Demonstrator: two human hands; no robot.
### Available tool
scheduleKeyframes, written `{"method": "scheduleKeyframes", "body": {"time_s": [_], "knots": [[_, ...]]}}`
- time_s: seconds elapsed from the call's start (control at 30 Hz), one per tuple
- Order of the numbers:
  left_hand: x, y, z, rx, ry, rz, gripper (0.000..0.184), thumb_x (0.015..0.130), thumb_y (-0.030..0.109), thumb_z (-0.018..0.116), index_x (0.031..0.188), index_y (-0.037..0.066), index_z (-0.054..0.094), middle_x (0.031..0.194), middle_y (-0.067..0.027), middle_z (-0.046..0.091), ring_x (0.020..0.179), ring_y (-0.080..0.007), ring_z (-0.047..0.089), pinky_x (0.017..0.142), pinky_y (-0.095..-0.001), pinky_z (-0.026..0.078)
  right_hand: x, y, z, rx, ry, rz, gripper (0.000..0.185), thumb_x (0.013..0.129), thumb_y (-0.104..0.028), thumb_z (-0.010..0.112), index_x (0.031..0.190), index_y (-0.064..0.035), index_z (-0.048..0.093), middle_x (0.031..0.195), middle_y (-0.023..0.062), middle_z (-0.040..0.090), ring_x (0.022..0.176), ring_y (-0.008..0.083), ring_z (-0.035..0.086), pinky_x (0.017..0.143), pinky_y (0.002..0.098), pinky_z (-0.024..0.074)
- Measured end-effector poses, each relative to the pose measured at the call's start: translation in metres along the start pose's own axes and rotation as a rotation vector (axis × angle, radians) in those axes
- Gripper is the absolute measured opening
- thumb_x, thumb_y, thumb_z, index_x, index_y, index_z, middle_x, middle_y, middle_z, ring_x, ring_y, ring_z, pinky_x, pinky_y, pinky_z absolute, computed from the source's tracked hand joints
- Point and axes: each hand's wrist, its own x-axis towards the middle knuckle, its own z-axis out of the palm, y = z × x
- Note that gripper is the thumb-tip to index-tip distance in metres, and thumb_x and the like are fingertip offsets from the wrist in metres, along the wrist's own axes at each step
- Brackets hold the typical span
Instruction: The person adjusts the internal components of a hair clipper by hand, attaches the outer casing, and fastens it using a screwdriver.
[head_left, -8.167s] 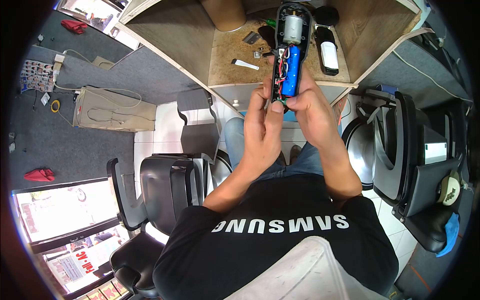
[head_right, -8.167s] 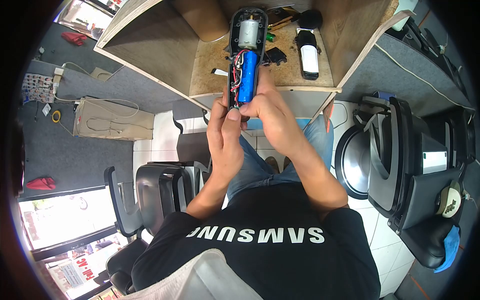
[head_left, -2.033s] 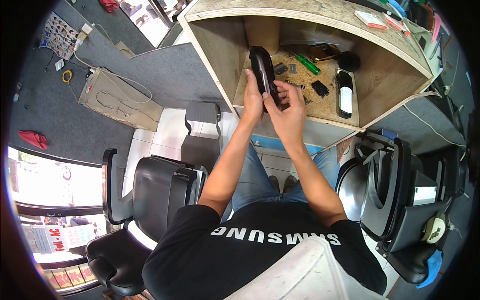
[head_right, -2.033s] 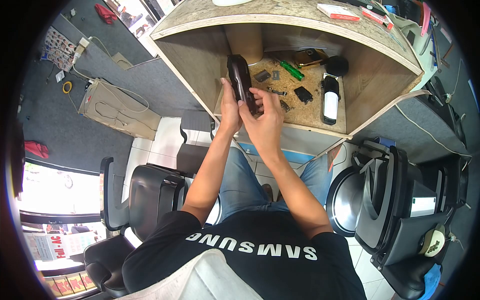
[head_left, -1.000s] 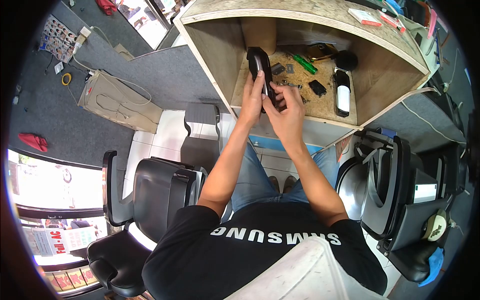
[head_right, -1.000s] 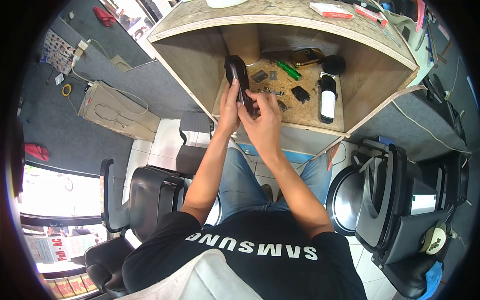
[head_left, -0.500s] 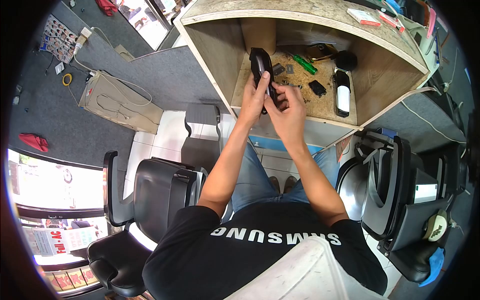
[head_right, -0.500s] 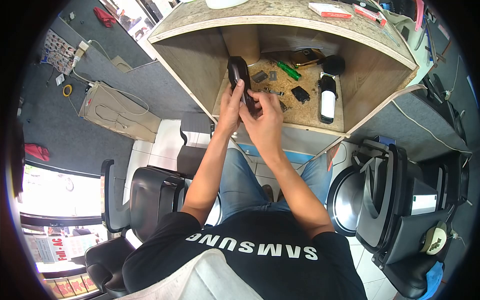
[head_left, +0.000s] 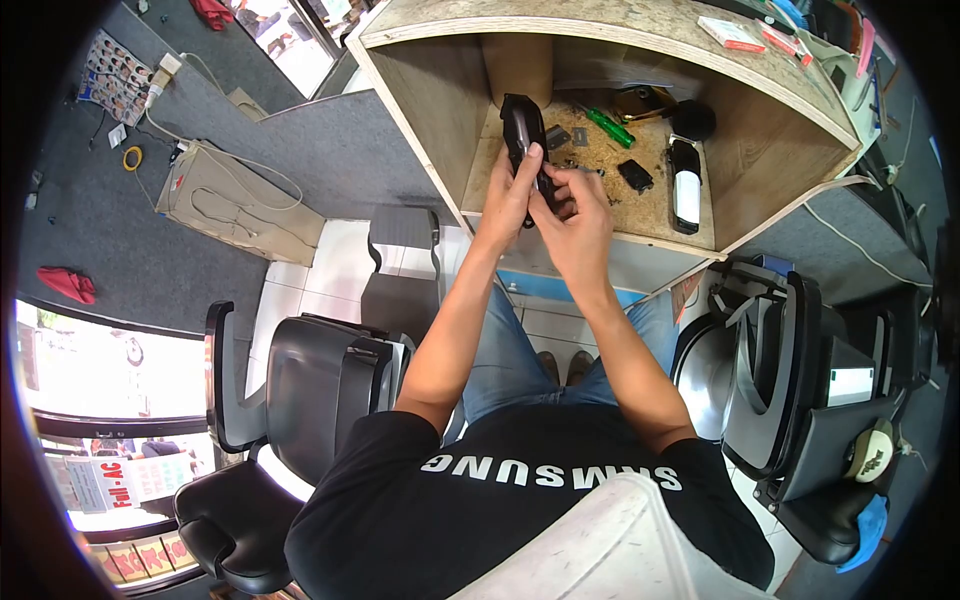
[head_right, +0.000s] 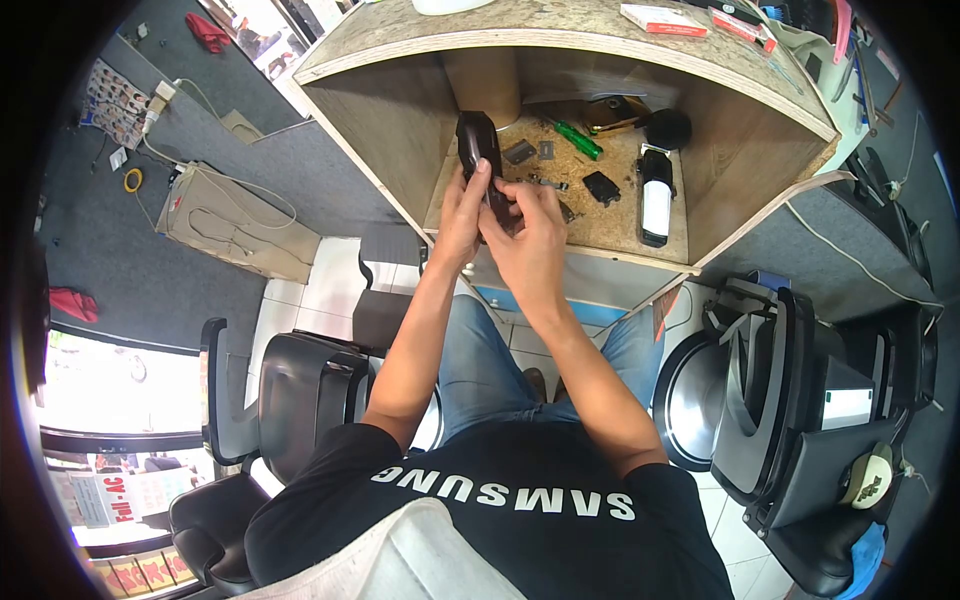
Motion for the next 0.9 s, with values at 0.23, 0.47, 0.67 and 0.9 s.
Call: {"method": "scheduleKeyframes", "body": {"time_s": [0.23, 0.47, 0.67, 0.9], "knots": [[0.005, -0.002, -0.008, -0.019, 0.043, -0.058, 0.042, 0.109, 0.044, 0.060, 0.122, 0.004, 0.060, 0.098, -0.0026, 0.063, 0.082, -0.0102, 0.062, 0.072, -0.0268, 0.053, -0.001, -0.004, -0.001, -0.004, -0.040, -0.037, 0.031, 0.089, -0.010, 0.081, 0.118, -0.0012, 0.075, 0.100, 0.0097, 0.065, 0.081, 0.0183, 0.065, 0.065, 0.0318, 0.0535], [0.011, -0.005, -0.016, -0.100, 0.030, -0.132, 0.053, 0.109, 0.045, 0.058, 0.132, -0.001, 0.063, 0.098, -0.0060, 0.067, 0.081, -0.0146, 0.070, 0.073, -0.0305, 0.060, -0.003, 0.016, 0.002, 0.276, -0.107, 0.151, 0.023, 0.099, -0.004, 0.073, 0.122, 0.0017, 0.073, 0.101, 0.0031, 0.069, 0.085, 0.0083, 0.063, 0.073, 0.0243, 0.0533], [0.008, 0.012, -0.009, -0.088, -0.038, -0.182, 0.055, 0.108, 0.044, 0.060, 0.140, -0.001, 0.062, 0.103, -0.0070, 0.068, 0.084, -0.0158, 0.071, 0.075, -0.0328, 0.062, 0.006, 0.010, -0.005, 0.253, -0.148, 0.202, 0.021, 0.098, -0.004, 0.076, 0.118, 0.0029, 0.073, 0.094, 0.0014, 0.070, 0.083, 0.0064, 0.062, 0.074, 0.0224, 0.0526], [0.006, 0.015, -0.007, -0.318, -0.107, -0.271, 0.052, 0.105, 0.045, 0.064, 0.136, 0.003, 0.062, 0.095, -0.0070, 0.068, 0.084, -0.0173, 0.073, 0.077, -0.0319, 0.061, 0.009, 0.013, -0.009, 0.293, -0.179, 0.223, 0.020, 0.096, -0.006, 0.080, 0.113, 0.0019, 0.075, 0.094, 0.0004, 0.067, 0.082, 0.0053, 0.060, 0.073, 0.0223, 0.0516]]}}
